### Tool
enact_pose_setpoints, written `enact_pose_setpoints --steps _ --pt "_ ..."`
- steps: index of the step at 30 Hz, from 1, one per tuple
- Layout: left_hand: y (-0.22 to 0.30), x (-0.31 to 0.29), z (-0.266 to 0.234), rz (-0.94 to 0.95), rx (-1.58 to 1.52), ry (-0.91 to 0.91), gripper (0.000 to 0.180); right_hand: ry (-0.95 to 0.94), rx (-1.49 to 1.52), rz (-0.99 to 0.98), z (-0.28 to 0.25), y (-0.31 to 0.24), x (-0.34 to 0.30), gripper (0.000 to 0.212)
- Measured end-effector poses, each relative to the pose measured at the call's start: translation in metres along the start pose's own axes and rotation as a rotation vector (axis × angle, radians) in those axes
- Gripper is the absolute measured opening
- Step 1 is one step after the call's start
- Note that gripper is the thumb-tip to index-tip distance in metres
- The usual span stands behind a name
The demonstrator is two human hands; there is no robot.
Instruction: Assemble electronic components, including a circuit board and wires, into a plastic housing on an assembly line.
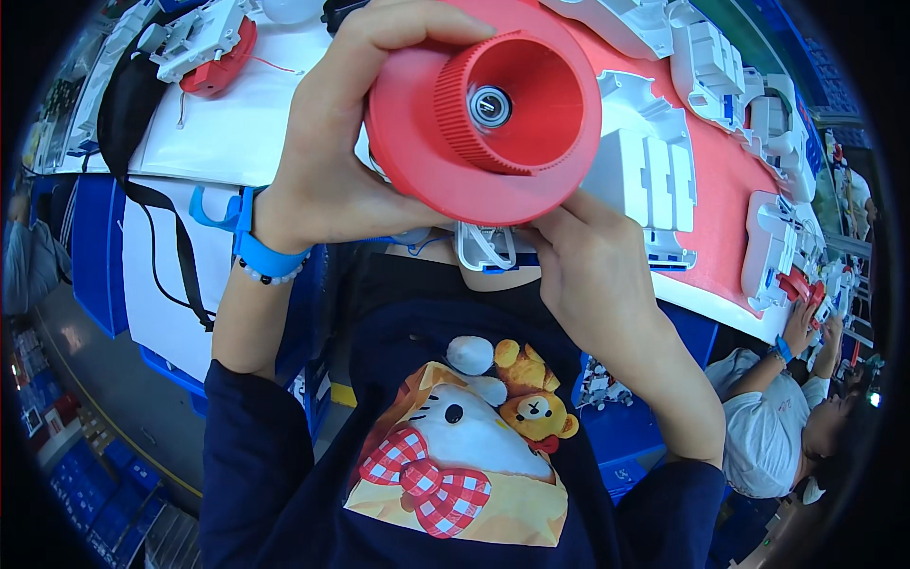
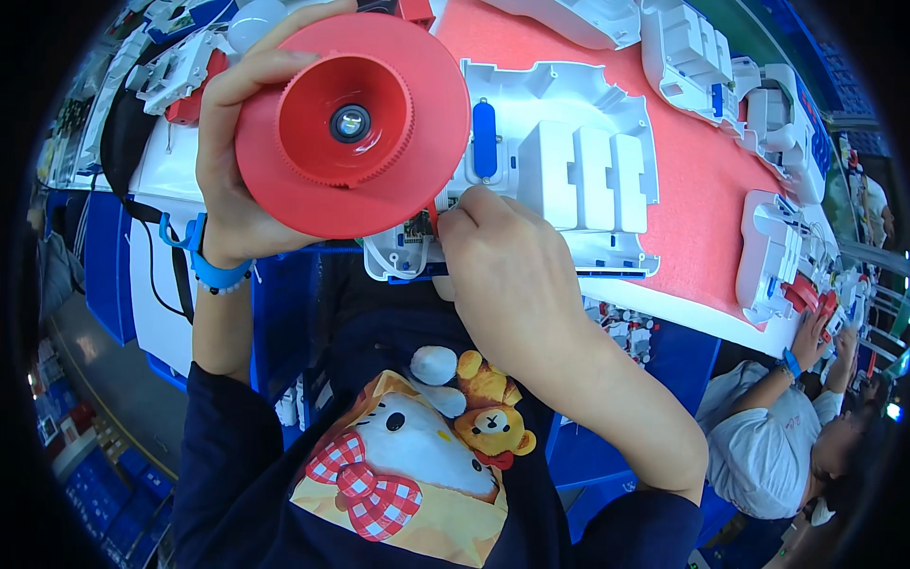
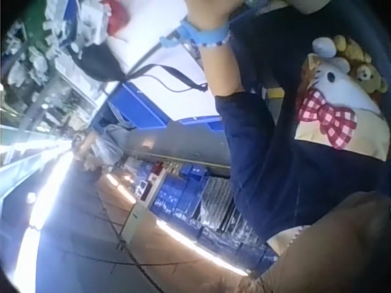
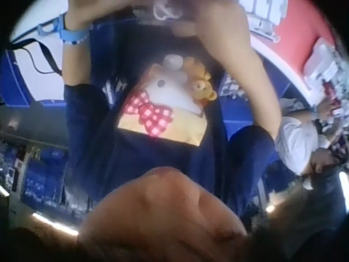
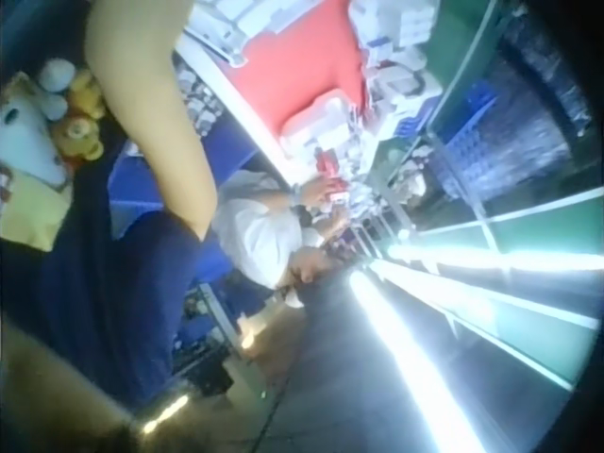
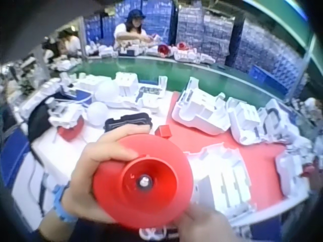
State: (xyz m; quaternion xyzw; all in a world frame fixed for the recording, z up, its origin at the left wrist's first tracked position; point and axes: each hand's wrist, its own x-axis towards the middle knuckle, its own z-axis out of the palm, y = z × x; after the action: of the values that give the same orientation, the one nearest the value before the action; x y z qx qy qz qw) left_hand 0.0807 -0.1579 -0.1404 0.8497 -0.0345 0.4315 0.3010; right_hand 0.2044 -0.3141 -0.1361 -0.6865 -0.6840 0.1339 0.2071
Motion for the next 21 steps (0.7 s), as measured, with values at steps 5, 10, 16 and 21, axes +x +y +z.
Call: enact_pose_setpoints --steps 5,10,16,21 --pt "-0.001 0.001 -0.001 -0.006 0.011 -0.029 0.081 0.024 -0.035 -0.005 0.004 -0.002 -0.001 0.021" --pt "0.021 0.011 0.008 -0.5 -0.496 0.267 0.071 0.063 -0.127 -0.036 0.007 -0.003 -0.005 0.014" --pt "0.002 0.007 0.0 -0.001 0.023 -0.068 0.083 0.196 -0.1 -0.073 -0.006 -0.003 -0.016 0.022" --pt "-0.001 0.007 -0.007 -0.021 0.056 -0.052 0.085 0.82 -0.144 0.075 -0.062 0.004 -0.074 0.023"
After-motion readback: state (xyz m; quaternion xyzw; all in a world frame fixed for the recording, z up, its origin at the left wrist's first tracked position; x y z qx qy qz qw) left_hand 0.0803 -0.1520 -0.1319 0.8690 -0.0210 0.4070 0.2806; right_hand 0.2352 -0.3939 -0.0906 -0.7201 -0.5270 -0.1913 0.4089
